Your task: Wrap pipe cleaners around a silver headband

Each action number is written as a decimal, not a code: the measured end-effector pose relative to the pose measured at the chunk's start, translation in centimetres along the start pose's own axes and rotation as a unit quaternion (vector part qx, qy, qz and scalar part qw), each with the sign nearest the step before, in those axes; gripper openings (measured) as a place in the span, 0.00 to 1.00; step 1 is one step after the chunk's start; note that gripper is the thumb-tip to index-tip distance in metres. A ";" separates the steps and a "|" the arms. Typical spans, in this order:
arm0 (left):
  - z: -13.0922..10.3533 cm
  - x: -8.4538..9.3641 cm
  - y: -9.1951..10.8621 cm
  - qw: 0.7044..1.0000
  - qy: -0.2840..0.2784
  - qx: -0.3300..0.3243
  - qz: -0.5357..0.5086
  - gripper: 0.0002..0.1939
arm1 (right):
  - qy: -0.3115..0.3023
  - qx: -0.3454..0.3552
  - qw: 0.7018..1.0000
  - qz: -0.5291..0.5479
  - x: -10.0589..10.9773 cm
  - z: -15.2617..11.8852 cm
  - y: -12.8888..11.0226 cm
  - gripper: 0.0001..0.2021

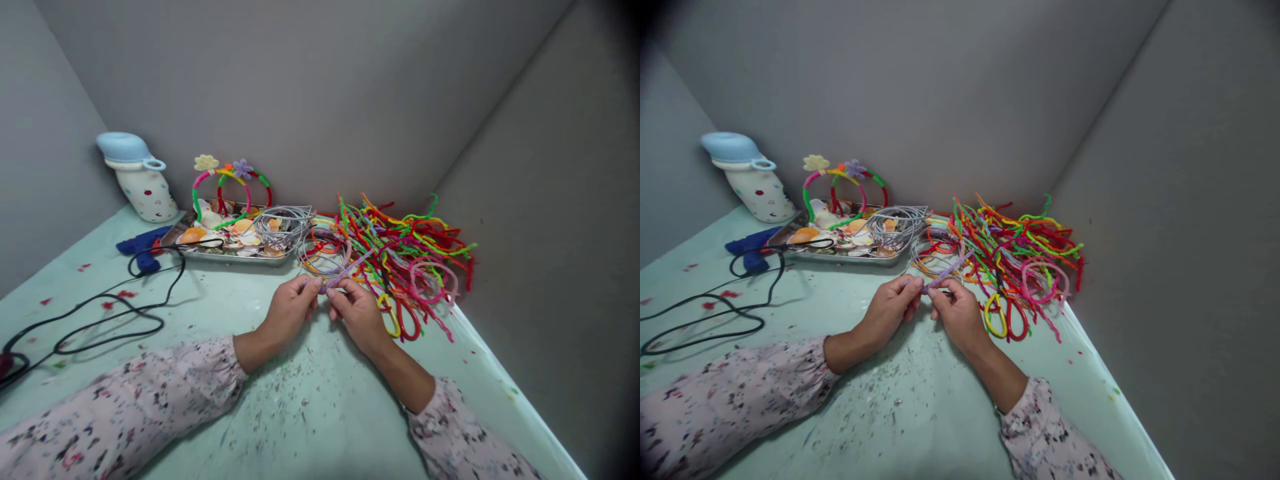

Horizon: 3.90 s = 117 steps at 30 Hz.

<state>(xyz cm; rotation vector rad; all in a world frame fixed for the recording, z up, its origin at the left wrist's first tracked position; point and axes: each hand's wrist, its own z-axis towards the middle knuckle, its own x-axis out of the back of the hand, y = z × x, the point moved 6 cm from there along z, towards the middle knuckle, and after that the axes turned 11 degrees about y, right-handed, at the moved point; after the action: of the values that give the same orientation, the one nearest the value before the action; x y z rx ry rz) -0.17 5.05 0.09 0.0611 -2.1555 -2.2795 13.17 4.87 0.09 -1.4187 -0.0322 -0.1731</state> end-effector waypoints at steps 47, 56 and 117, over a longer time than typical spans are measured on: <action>0.3 -0.1 -0.1 1.000 0.002 -0.004 0.005 0.22 | 0.026 0.004 1.000 0.009 -0.1 -0.1 0.0 0.10; 0.2 0.0 -0.1 1.000 0.002 -0.017 0.024 0.22 | 0.002 0.021 0.999 0.035 -0.4 0.1 -0.3 0.06; 0.1 -0.6 -0.3 0.999 -0.026 0.009 -0.045 0.14 | 0.024 0.022 0.998 0.049 0.3 -0.2 -0.2 0.11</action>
<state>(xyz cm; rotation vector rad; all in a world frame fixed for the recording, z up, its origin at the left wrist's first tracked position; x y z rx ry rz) 0.45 5.20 -0.24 0.1010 -2.2436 -2.3354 13.43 4.64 0.33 -1.3685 0.0728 -0.1249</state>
